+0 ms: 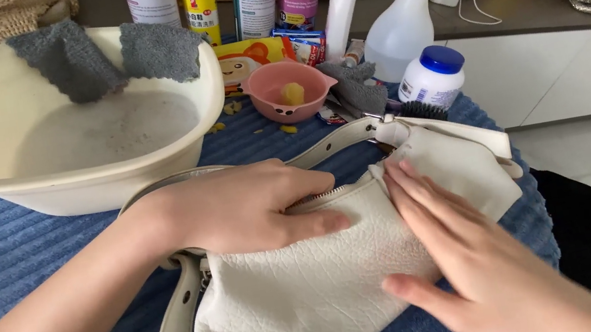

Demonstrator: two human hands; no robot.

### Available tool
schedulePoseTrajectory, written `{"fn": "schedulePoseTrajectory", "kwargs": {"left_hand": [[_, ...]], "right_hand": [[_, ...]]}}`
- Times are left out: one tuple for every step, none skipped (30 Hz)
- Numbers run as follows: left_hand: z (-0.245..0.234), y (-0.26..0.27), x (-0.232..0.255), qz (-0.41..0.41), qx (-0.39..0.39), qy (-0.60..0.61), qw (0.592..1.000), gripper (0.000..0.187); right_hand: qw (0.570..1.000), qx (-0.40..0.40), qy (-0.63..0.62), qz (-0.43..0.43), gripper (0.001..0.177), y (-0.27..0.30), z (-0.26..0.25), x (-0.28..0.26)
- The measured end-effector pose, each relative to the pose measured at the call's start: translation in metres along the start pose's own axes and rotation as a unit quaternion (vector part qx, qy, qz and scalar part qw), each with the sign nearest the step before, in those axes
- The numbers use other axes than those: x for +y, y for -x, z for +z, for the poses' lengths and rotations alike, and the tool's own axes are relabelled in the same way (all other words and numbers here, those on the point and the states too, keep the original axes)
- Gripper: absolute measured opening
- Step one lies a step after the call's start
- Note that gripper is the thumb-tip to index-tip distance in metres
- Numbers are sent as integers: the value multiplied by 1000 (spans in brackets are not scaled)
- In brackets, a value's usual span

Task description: Polishing and cleaning a white leather handbag with a cloth and cleaning agents.

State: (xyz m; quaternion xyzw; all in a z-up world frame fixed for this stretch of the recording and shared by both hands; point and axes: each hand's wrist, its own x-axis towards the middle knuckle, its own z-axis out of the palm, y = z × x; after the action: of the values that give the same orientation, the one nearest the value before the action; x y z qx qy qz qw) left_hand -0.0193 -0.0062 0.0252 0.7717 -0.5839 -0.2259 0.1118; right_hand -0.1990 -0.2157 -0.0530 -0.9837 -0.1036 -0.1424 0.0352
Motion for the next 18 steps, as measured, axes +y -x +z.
{"fn": "schedulePoseTrajectory", "kwargs": {"left_hand": [[-1,1,2,-10,-2,-4,1000,49],[-1,3,3,-22,-2,-7,1000,50],[-2,3,1,-25,-2,-7,1000,50],[-2,3,0,-25,-2,-4,1000,49],[-2,2,-1,-25,-2,-1,1000,48],[-1,1,-3,-25,-1,0,1000,48],[0,1,-4,-15,8,-12,1000,49],[0,0,-6,-6,17,-23,1000,51],[0,1,-6,-6,18,-23,1000,51],[-1,1,-5,-10,16,-22,1000,51],[-1,1,-4,-15,14,-20,1000,51],[0,0,-5,-14,14,-22,1000,51],[0,-1,-5,-9,14,-18,1000,50],[1,-1,-6,-4,15,-13,1000,48],[0,-1,-5,-5,16,-14,1000,48],[0,0,-4,-8,13,-12,1000,49],[0,0,-3,-11,10,-10,1000,49],[0,0,-4,-13,9,-12,1000,49]], "right_hand": [[999,8,31,-17,89,2,-3,5],[997,17,61,-36,82,2,-6,10],[997,18,60,-38,82,0,-7,19],[994,13,112,6,73,-2,-9,28],[985,8,164,50,67,-4,-11,38],[985,8,165,50,67,-5,-11,48],[974,-38,175,138,70,-6,-12,58],[953,-82,183,225,73,-8,-12,68],[953,-82,184,224,73,-13,-16,62],[937,-120,132,300,79,-17,-19,56],[911,-156,78,373,86,-21,-22,49],[911,-155,78,374,86,-19,-19,46],[944,-109,80,300,81,-17,-16,42],[969,-62,81,223,76,-16,-12,38],[970,-61,81,223,76,-14,-14,29],[974,-26,52,221,73,-12,-17,20],[975,8,23,219,70,-10,-19,12],[976,9,21,219,70,-9,-19,14]]}}
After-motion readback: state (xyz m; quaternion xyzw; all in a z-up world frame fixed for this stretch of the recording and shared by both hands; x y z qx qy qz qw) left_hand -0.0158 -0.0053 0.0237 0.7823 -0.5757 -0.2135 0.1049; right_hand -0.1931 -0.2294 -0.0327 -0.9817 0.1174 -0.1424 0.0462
